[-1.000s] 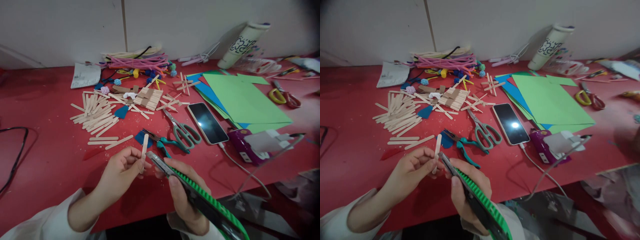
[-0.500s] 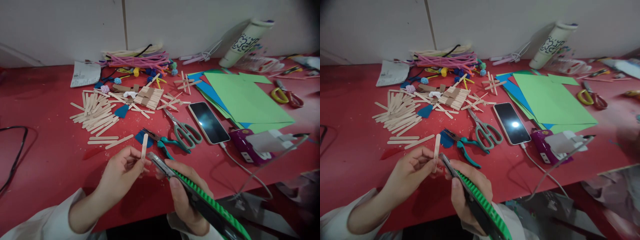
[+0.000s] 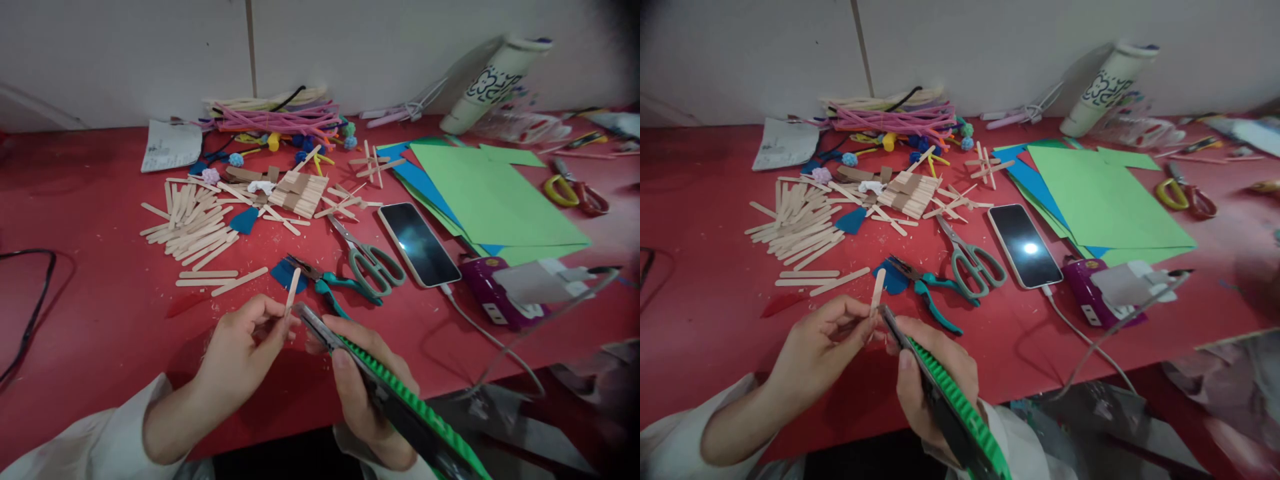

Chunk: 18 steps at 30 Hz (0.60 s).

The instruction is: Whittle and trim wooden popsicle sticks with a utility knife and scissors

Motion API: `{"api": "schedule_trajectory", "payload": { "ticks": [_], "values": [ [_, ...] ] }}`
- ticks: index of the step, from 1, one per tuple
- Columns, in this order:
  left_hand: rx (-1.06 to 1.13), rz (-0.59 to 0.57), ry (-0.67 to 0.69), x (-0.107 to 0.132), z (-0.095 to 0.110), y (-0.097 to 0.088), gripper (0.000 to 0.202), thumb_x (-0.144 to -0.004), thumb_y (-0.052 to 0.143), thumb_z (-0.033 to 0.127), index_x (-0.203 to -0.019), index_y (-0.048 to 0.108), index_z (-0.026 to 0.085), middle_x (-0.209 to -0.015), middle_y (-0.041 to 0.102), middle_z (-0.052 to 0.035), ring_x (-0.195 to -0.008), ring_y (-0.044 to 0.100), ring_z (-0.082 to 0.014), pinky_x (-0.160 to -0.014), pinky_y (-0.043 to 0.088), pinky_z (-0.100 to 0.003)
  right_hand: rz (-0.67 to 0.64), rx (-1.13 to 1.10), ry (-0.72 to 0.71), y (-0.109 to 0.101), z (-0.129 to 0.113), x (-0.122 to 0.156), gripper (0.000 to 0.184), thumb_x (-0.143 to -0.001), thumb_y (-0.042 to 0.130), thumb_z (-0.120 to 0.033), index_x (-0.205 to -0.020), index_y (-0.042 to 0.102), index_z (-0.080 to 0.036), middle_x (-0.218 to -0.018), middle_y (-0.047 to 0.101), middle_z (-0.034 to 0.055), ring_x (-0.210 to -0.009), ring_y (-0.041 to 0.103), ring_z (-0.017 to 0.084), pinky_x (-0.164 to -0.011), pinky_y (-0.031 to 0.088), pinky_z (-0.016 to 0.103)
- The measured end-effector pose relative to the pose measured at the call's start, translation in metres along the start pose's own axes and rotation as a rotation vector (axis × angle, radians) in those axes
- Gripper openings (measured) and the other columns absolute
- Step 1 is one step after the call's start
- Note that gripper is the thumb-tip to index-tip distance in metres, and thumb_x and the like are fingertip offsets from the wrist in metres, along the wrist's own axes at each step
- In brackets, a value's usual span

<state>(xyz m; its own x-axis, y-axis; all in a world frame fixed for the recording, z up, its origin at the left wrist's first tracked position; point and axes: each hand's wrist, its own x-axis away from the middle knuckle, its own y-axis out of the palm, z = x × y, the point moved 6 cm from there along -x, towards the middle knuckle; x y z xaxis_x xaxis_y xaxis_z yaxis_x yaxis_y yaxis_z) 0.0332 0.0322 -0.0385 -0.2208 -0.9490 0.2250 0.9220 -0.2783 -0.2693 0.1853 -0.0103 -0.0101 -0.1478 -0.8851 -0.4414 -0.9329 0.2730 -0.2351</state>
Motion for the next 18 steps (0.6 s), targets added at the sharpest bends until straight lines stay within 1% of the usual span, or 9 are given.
{"api": "schedule_trajectory", "payload": {
  "ticks": [3,5,11,15,18],
  "values": [
    [0.025,-0.008,0.014,0.0,0.003,0.0,0.012,-0.084,0.054,0.029,-0.08,0.059,0.018,-0.074,0.069,-0.0004,-0.067,0.065,-0.012,-0.062,0.051,-0.022,0.004,-0.038,0.041,0.0,0.001,0.001,0.029,-0.084,0.053,-0.014,-0.11,0.061,-0.023,-0.087,0.074,0.0017,-0.069,0.071,0.014,-0.065,0.059,0.021],
    [0.071,-0.02,0.009,-0.001,0.006,0.0,0.012,-0.083,0.055,0.027,-0.078,0.058,0.017,-0.074,0.069,-0.0006,-0.066,0.065,-0.0116,-0.063,0.052,-0.021,0.003,-0.071,0.092,0.0,0.002,0.002,0.027,-0.085,0.053,-0.016,-0.109,0.062,-0.024,-0.087,0.074,0.0016,-0.069,0.071,0.014,-0.065,0.059,0.022],
    [0.186,-0.026,-0.043,-0.003,0.011,-0.001,0.013,-0.078,0.059,0.025,-0.07,0.058,0.016,-0.056,0.062,0.0023,-0.053,0.057,-0.0074,-0.053,0.047,-0.017,0.028,-0.291,0.222,0.001,0.014,0.002,0.021,-0.091,0.049,-0.024,-0.108,0.062,-0.026,-0.083,0.074,0.001,-0.064,0.071,0.014,-0.06,0.059,0.024],
    [0.371,-0.076,-0.112,-0.005,0.011,0.003,0.015,-0.075,0.063,0.026,-0.068,0.055,0.015,-0.058,0.067,0.0002,-0.051,0.059,-0.0074,-0.051,0.047,-0.016,0.028,-0.483,0.312,0.004,0.026,0.001,0.021,-0.093,0.046,-0.026,-0.107,0.061,-0.025,-0.079,0.073,0.0006,-0.061,0.07,0.015,-0.057,0.06,0.027],
    [0.473,-0.103,-0.155,-0.004,0.01,0.005,0.017,-0.073,0.067,0.025,-0.067,0.055,0.015,-0.061,0.069,-0.001,-0.052,0.062,-0.0081,-0.05,0.048,-0.016,0.027,-0.571,0.392,0.007,0.032,0.0,0.02,-0.091,0.047,-0.028,-0.105,0.062,-0.021,-0.076,0.074,0.0021,-0.057,0.07,0.016,-0.056,0.06,0.029]
  ]
}}
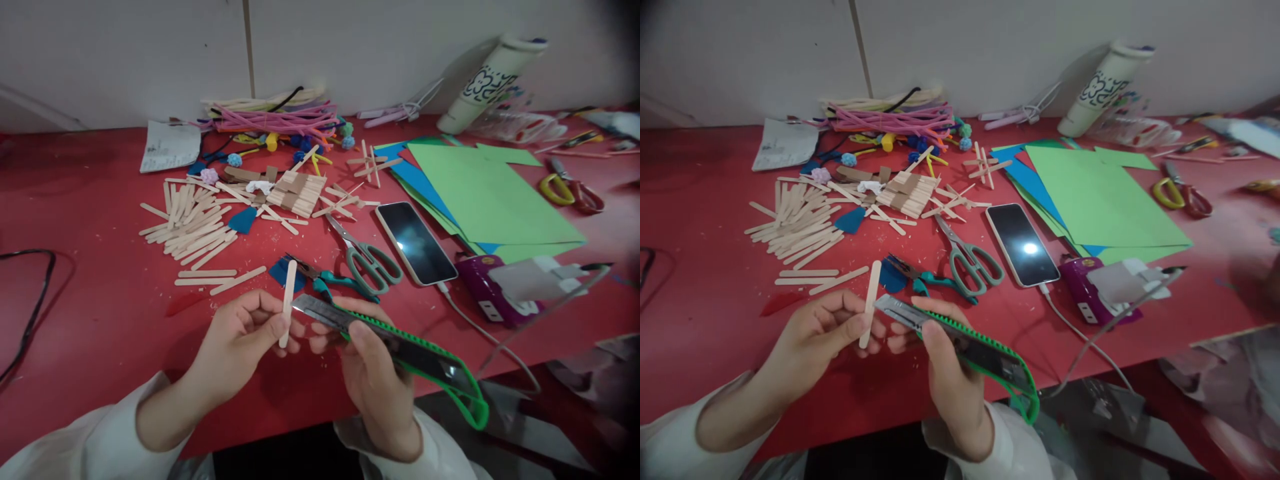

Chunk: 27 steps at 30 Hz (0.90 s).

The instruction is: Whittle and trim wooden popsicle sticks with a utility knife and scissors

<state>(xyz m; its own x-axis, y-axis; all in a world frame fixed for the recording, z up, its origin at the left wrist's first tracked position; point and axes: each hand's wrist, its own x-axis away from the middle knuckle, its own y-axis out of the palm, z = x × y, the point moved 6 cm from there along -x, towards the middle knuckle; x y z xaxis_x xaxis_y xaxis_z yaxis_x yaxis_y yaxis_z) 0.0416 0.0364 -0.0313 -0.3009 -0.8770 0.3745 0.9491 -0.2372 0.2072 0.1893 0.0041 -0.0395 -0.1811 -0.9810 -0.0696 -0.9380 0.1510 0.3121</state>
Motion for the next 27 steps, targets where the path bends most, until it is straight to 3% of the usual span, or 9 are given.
{"api": "schedule_trajectory", "payload": {
  "ticks": [5,9,14,19,27],
  "values": [
    [0.091,-0.027,-0.032,0.0,-0.004,-0.002,0.018,-0.073,0.07,0.025,-0.069,0.056,0.014,-0.063,0.071,-0.0014,-0.052,0.064,-0.0088,-0.05,0.049,-0.016,0.08,-0.144,0.081,0.003,0.002,-0.004,0.016,-0.085,0.054,-0.027,-0.096,0.064,-0.021,-0.071,0.073,0.0013,-0.055,0.069,0.015,-0.047,0.058,0.024],
    [0.135,-0.055,-0.035,-0.003,-0.006,0.0,0.019,-0.074,0.069,0.028,-0.069,0.056,0.015,-0.063,0.071,-0.0011,-0.053,0.064,-0.0087,-0.051,0.05,-0.016,0.061,-0.187,0.107,0.009,0.003,-0.004,0.016,-0.086,0.052,-0.027,-0.093,0.065,-0.021,-0.066,0.072,-0.0003,-0.049,0.067,0.013,-0.044,0.056,0.022],
    [0.087,0.01,-0.057,-0.001,-0.005,-0.003,0.02,-0.071,0.071,0.028,-0.068,0.057,0.014,-0.061,0.07,-0.0014,-0.053,0.064,-0.0093,-0.05,0.05,-0.015,0.066,0.043,-0.078,0.006,-0.006,0.002,0.019,-0.09,0.048,-0.024,-0.102,0.063,-0.022,-0.075,0.073,0.0005,-0.058,0.07,0.015,-0.055,0.06,0.026],
    [0.011,0.079,-0.066,0.0,-0.001,-0.005,0.018,-0.07,0.07,0.026,-0.066,0.056,0.015,-0.057,0.068,0.0001,-0.05,0.063,-0.0089,-0.049,0.05,-0.016,0.095,0.258,-0.228,0.004,-0.017,0.011,0.021,-0.091,0.048,-0.027,-0.107,0.062,-0.024,-0.082,0.074,0.001,-0.061,0.071,0.015,-0.057,0.06,0.026],
    [-0.052,0.094,-0.024,0.001,0.001,-0.004,0.018,-0.07,0.067,0.029,-0.065,0.055,0.016,-0.062,0.071,-0.0027,-0.05,0.059,-0.0085,-0.052,0.049,-0.019,0.055,0.412,-0.265,0.004,-0.02,0.017,0.023,-0.089,0.052,-0.024,-0.11,0.061,-0.025,-0.088,0.073,0.0007,-0.071,0.071,0.015,-0.067,0.059,0.027]
  ]
}}
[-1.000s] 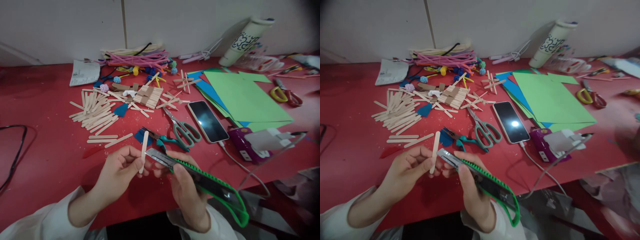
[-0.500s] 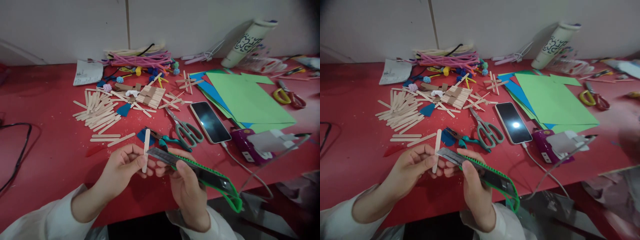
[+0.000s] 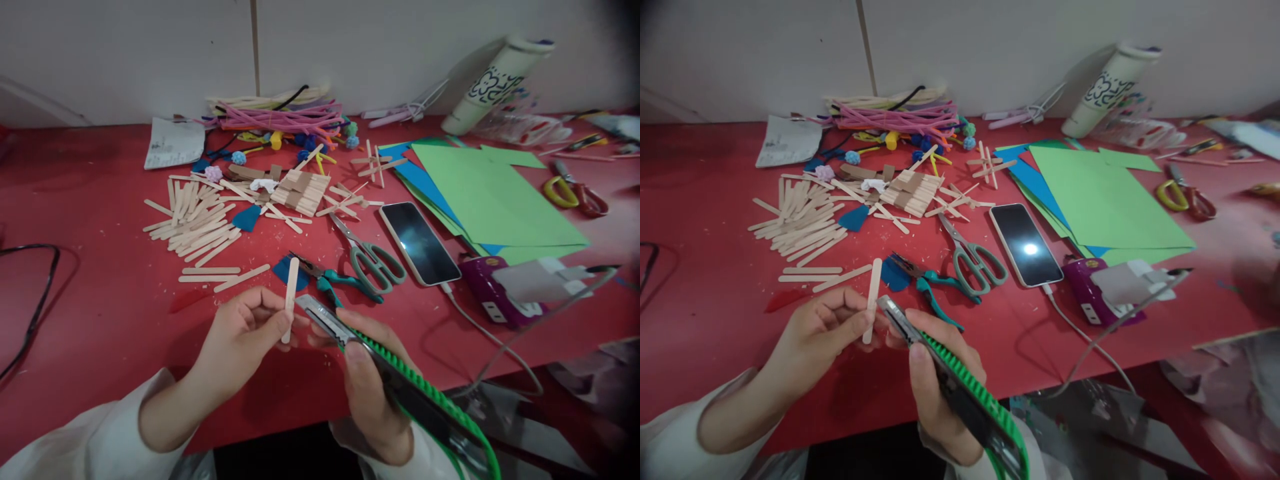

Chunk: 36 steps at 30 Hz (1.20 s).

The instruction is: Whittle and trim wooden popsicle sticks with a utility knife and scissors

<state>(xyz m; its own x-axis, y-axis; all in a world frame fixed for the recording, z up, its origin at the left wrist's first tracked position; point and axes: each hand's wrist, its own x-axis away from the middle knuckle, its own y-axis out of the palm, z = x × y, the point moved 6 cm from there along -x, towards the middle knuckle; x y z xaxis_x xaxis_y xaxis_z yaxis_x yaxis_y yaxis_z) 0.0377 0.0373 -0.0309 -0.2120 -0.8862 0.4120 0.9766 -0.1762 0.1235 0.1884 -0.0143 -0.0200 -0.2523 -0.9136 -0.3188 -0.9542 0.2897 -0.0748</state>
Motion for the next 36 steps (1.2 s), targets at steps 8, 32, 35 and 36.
{"api": "schedule_trajectory", "payload": {
  "ticks": [8,32,35,36],
  "values": [
    [-0.084,0.075,0.055,0.003,0.006,-0.001,0.014,-0.068,0.066,0.024,-0.063,0.056,0.017,-0.056,0.065,0.0015,-0.05,0.056,-0.008,-0.051,0.047,-0.018,-0.033,0.025,-0.023,0.003,-0.007,-0.002,0.028,-0.088,0.052,-0.019,-0.114,0.06,-0.029,-0.093,0.074,0.0,-0.074,0.072,0.016,-0.068,0.059,0.026],
    [-0.027,-0.076,0.101,0.002,0.005,0.004,0.017,-0.074,0.065,0.026,-0.065,0.054,0.017,-0.059,0.067,0.0004,-0.053,0.059,-0.0098,-0.054,0.048,-0.021,0.028,-0.342,0.236,0.009,0.019,-0.001,0.02,-0.091,0.048,-0.029,-0.103,0.062,-0.022,-0.077,0.073,0.0019,-0.06,0.07,0.016,-0.059,0.061,0.032],
    [0.057,-0.099,0.064,0.0,0.005,0.005,0.02,-0.071,0.068,0.028,-0.064,0.053,0.017,-0.059,0.068,-0.0006,-0.051,0.06,-0.0101,-0.053,0.048,-0.021,0.06,-0.471,0.335,0.013,0.023,-0.004,0.018,-0.087,0.051,-0.031,-0.097,0.063,-0.021,-0.071,0.072,0.0009,-0.055,0.069,0.016,-0.052,0.06,0.03],
    [0.083,-0.104,0.044,0.0,0.004,0.005,0.021,-0.07,0.07,0.029,-0.064,0.053,0.016,-0.059,0.068,-0.0007,-0.05,0.06,-0.0102,-0.052,0.048,-0.021,0.07,-0.506,0.359,0.014,0.024,-0.005,0.017,-0.086,0.052,-0.031,-0.096,0.063,-0.021,-0.069,0.072,0.0004,-0.053,0.068,0.016,-0.05,0.059,0.028]
  ]
}}
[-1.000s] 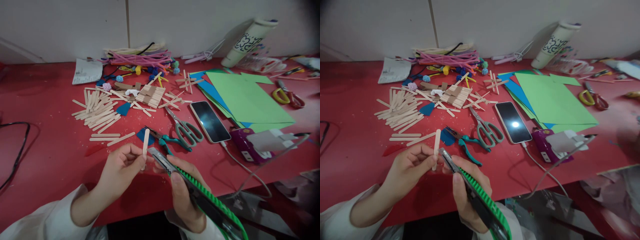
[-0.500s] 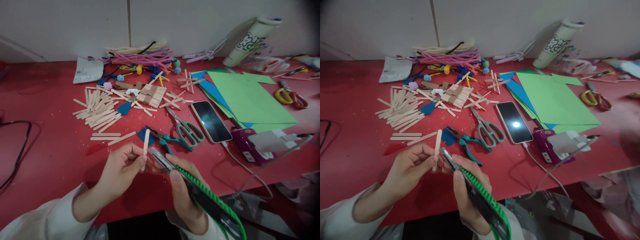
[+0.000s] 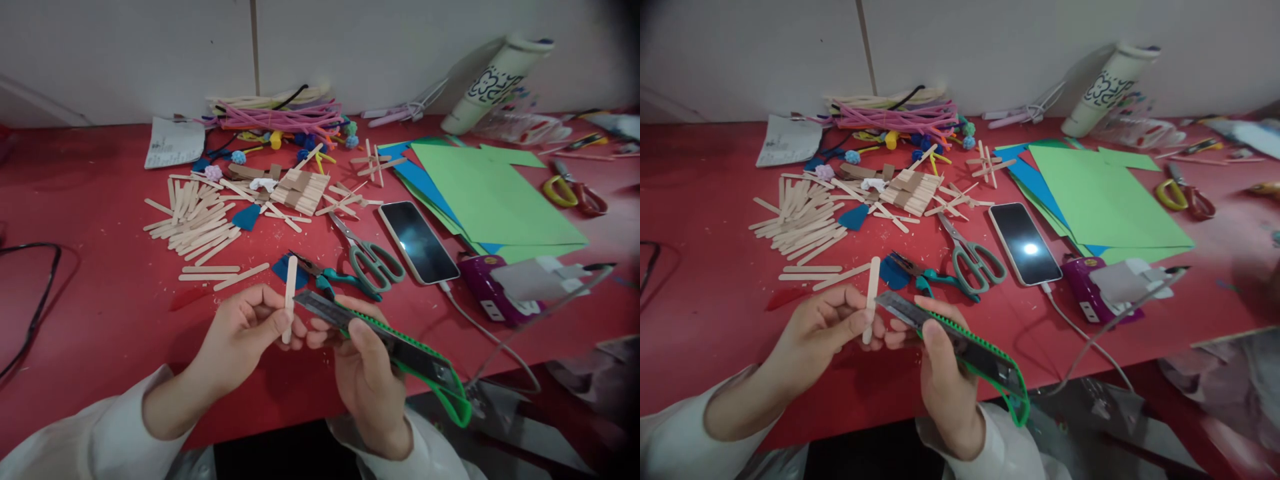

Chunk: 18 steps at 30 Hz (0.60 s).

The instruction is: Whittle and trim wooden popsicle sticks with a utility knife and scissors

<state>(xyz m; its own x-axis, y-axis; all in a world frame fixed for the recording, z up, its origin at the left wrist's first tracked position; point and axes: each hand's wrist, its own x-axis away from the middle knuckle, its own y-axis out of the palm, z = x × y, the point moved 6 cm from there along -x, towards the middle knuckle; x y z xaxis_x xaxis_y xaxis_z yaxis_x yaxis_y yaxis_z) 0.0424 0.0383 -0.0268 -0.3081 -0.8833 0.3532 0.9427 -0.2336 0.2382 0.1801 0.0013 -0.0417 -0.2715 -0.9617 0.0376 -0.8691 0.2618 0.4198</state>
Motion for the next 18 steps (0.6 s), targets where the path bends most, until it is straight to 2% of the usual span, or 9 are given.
{"api": "schedule_trajectory", "payload": {
  "ticks": [5,9,14,18],
  "values": [
    [0.102,0.004,-0.085,-0.002,-0.003,0.0,0.025,-0.065,0.075,0.03,-0.066,0.054,0.016,-0.057,0.069,-0.0003,-0.048,0.061,-0.0101,-0.049,0.047,-0.019,-0.004,-0.08,0.056,0.003,0.004,-0.005,0.016,-0.085,0.053,-0.029,-0.095,0.063,-0.022,-0.068,0.072,0.0,-0.05,0.067,0.014,-0.048,0.057,0.025],
    [0.089,0.001,-0.117,-0.002,-0.005,-0.001,0.023,-0.067,0.072,0.031,-0.067,0.055,0.016,-0.06,0.07,-0.0015,-0.048,0.062,-0.0108,-0.047,0.047,-0.02,-0.014,0.036,-0.029,0.0,0.0,-0.003,0.017,-0.088,0.051,-0.029,-0.098,0.063,-0.023,-0.071,0.073,0.0003,-0.054,0.068,0.015,-0.051,0.059,0.028],
    [-0.169,0.092,0.029,0.002,-0.001,-0.007,0.015,-0.073,0.065,0.026,-0.067,0.056,0.016,-0.057,0.066,0.0008,-0.053,0.06,-0.0098,-0.054,0.048,-0.02,0.031,0.392,-0.186,0.0,-0.017,0.011,0.018,-0.088,0.054,-0.031,-0.102,0.064,-0.027,-0.085,0.073,0.0014,-0.066,0.07,0.017,-0.062,0.06,0.031],
    [-0.33,0.127,0.139,0.006,0.0,-0.007,0.01,-0.077,0.06,0.024,-0.07,0.057,0.017,-0.067,0.068,-0.0002,-0.061,0.062,-0.0105,-0.059,0.049,-0.02,0.022,0.387,-0.162,0.002,-0.017,0.017,0.019,-0.09,0.051,-0.032,-0.104,0.063,-0.027,-0.087,0.073,0.0016,-0.068,0.071,0.017,-0.062,0.06,0.031]
  ]
}}
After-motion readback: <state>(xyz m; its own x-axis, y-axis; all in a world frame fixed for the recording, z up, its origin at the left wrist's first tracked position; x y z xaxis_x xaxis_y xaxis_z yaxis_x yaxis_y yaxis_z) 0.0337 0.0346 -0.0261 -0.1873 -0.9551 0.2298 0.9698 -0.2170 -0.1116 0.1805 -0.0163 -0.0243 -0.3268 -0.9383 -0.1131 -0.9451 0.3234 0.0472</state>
